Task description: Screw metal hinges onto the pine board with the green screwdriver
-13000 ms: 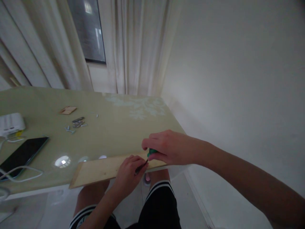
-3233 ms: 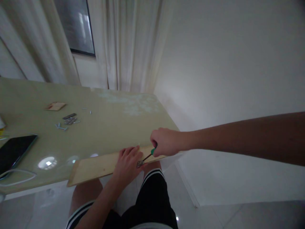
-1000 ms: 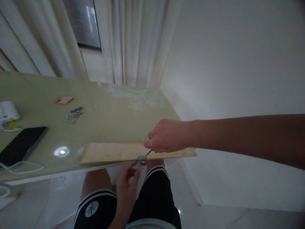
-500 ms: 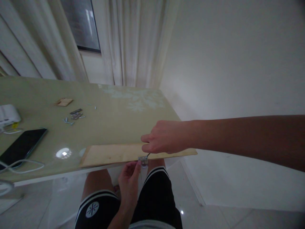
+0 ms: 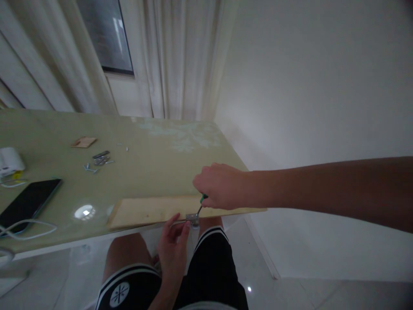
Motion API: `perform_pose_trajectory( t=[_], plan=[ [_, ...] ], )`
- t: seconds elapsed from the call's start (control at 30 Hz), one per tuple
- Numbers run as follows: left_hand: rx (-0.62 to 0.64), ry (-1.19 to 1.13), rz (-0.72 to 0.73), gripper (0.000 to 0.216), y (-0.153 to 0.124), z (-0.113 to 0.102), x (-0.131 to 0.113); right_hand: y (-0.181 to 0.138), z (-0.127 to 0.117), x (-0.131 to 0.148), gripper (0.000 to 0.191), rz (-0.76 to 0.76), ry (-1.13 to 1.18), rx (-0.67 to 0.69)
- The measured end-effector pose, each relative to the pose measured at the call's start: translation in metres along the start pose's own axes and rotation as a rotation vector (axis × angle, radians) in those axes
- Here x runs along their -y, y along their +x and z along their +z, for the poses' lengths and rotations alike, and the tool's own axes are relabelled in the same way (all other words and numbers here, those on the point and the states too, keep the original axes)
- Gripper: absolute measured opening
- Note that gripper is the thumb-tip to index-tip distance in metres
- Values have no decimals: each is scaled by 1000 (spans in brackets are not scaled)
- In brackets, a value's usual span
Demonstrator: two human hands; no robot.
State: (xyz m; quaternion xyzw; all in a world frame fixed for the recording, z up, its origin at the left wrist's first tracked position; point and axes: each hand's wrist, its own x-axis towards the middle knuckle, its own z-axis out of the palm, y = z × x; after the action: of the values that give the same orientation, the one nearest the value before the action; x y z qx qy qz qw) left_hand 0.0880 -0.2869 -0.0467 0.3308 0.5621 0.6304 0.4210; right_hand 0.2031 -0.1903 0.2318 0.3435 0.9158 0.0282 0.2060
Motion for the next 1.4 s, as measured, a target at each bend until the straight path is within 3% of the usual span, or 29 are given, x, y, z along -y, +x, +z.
perform_pose_trajectory(
  t=[0.13,0.2,0.27,0.4,0.5,0.6,0.97,1.17,1.3,1.4],
  plan=[
    [111,58,-19,68,-9,-5,1,0,-3,-15,23,-371,-196,-19],
    [218,218,57,59,-8,-12,-6,-1,-4,-19,17,-472,-275,-51],
    [312,471,257,44,0,-20,-18,-2,-4,-20,14,-485,-308,-77],
    [479,845,837,26,40,-31,-44,-6,-2,-20,14,-502,-330,-112],
    [576,1051,1033,35,68,-32,-50,-7,3,-22,20,-560,-345,-198],
    [555,1133,1047,31,80,-31,-45,-10,5,-26,25,-569,-356,-259],
    [488,1204,992,45,72,-36,-37,-22,1,-35,15,-442,-292,-117],
    [465,1206,962,44,71,-33,-40,-22,3,-40,7,-429,-249,-150],
    [465,1184,954,42,69,-32,-40,-21,7,-39,15,-435,-209,-145],
    [473,1167,955,43,70,-33,-42,-21,12,-36,10,-421,-208,-115]
  ],
)
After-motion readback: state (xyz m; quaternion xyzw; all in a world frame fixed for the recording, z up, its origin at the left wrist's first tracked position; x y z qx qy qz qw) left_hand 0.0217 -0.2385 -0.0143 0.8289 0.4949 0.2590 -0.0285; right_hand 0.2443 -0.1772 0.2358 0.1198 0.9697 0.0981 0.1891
